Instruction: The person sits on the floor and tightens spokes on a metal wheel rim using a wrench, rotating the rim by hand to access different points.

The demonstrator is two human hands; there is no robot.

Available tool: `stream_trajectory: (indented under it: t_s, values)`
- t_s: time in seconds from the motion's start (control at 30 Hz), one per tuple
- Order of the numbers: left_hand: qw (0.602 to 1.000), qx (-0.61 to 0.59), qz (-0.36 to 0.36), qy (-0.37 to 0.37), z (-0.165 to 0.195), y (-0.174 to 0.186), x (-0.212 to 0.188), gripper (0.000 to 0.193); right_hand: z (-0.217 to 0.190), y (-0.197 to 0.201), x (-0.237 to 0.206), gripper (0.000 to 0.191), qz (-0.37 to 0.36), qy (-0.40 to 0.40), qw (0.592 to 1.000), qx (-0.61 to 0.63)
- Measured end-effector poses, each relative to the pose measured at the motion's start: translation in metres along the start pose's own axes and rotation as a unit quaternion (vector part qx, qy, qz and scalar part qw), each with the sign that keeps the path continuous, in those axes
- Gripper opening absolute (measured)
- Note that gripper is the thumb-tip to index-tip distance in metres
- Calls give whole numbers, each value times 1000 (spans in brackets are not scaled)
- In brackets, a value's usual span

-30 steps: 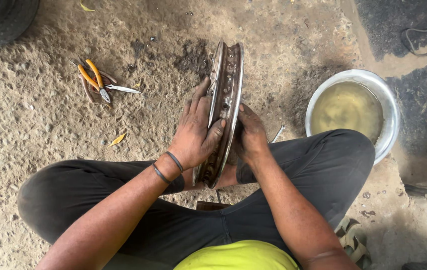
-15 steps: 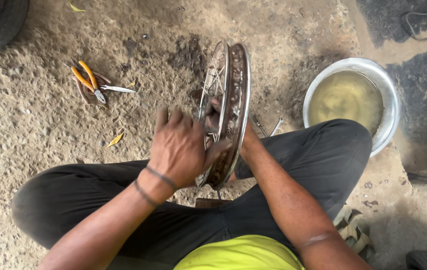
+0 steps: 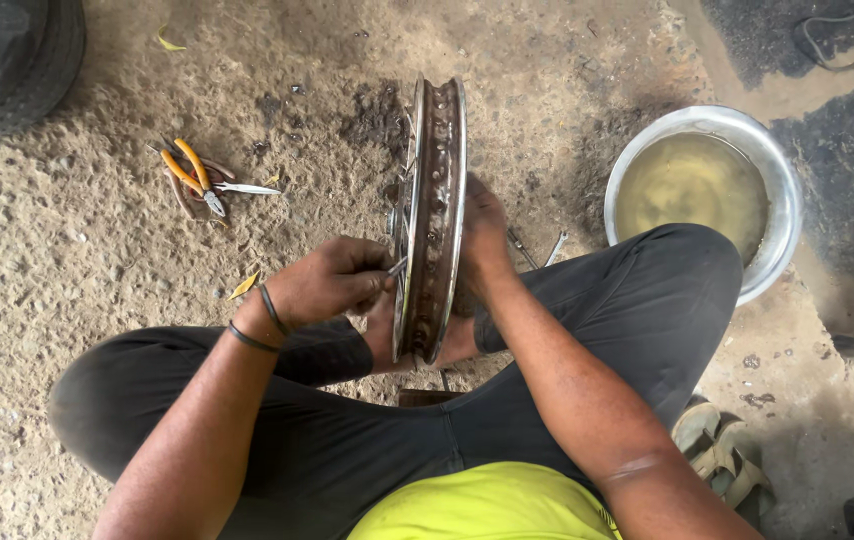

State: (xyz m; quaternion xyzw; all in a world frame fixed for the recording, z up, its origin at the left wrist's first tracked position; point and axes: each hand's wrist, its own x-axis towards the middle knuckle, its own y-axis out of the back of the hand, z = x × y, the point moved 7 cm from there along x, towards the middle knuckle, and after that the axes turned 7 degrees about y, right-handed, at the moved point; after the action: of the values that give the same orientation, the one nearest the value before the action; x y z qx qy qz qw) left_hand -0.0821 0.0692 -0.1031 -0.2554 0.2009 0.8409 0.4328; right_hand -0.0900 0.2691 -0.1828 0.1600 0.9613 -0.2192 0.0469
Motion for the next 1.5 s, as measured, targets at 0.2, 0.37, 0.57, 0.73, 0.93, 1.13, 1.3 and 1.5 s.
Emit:
stream_trajectory:
  t_s: [0.2,0.37,0.57,0.73,0.93,1.13,1.3,1.5]
  values:
    - [942,255,196,-99,40,27,-29,17,-75,16,-19,19,50,194,977,-75]
    - [962,248,81,82,16,16,-19,18,-101,0,-40,19,-17,251,958,-134]
    - [950,107,283,-82,48,62,-40,15,-115,-25,-51,19,-42,343,916,-204]
    - [908,150,219,-323,93,-5,-56,14,-125,-65,-80,29,-143,384,885,-220]
    - [861,120,370,-329,89,8,-56,12,-150,-46,-60,19,-117,230,964,-70]
    - [868,101,390,-291,64,9,-19,50,-80,-16,-28,34,-225,-160,873,-403]
    - [921,104,327,-187,36,1,13,31,-35,-27,-32,19,-297,-82,886,-347]
    - [961,44,241,-132,19,3,30,38,-41,-23,-30,50,-281,-79,955,-61]
